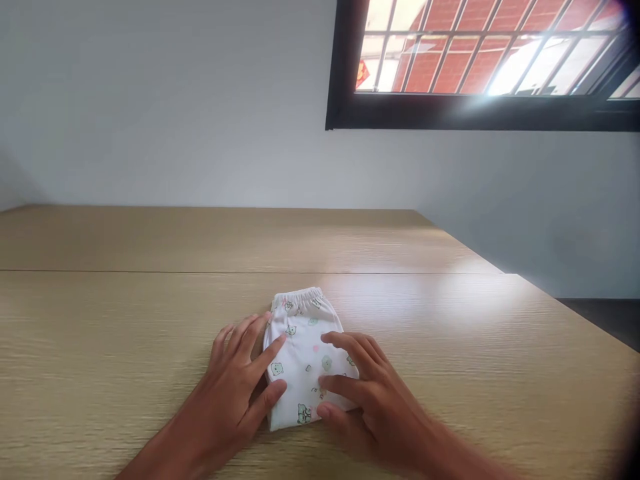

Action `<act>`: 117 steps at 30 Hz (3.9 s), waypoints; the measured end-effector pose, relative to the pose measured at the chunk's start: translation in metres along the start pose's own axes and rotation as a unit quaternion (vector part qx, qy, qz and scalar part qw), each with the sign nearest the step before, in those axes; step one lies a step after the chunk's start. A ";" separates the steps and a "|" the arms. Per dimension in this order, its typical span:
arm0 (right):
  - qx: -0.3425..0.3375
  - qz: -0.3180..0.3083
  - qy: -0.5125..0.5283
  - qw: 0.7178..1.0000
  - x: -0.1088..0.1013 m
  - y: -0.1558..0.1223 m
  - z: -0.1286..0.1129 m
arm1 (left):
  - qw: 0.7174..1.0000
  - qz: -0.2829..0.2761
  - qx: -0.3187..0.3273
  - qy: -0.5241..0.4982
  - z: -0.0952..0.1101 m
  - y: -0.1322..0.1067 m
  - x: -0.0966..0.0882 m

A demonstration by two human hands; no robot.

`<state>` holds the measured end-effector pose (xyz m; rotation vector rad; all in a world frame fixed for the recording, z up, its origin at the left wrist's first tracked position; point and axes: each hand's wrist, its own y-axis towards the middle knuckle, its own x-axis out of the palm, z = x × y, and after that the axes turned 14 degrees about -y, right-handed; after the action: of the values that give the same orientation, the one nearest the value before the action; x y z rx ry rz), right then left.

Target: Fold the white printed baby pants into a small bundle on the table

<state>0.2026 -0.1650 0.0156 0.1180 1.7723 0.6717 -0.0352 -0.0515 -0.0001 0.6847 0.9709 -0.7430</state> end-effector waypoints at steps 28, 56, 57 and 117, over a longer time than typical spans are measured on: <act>0.090 -0.077 -0.117 0.986 0.006 0.003 0.001 | 0.981 -0.103 0.091 -0.137 0.017 -0.003 -0.005; 0.063 -0.069 -0.084 0.992 0.008 -0.001 0.009 | 0.988 -0.072 0.077 -0.115 0.019 -0.005 0.004; 0.068 -0.070 -0.084 0.992 0.009 -0.002 0.010 | 0.987 -0.084 0.078 -0.113 0.020 -0.005 0.003; -0.111 -0.110 0.052 0.986 -0.006 0.002 -0.002 | 0.981 -0.102 0.052 -0.158 0.015 -0.003 0.000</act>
<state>0.2024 -0.1668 0.0221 -0.2663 1.7645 0.7198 -0.0305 -0.0650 0.0060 0.5411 0.7201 -1.0562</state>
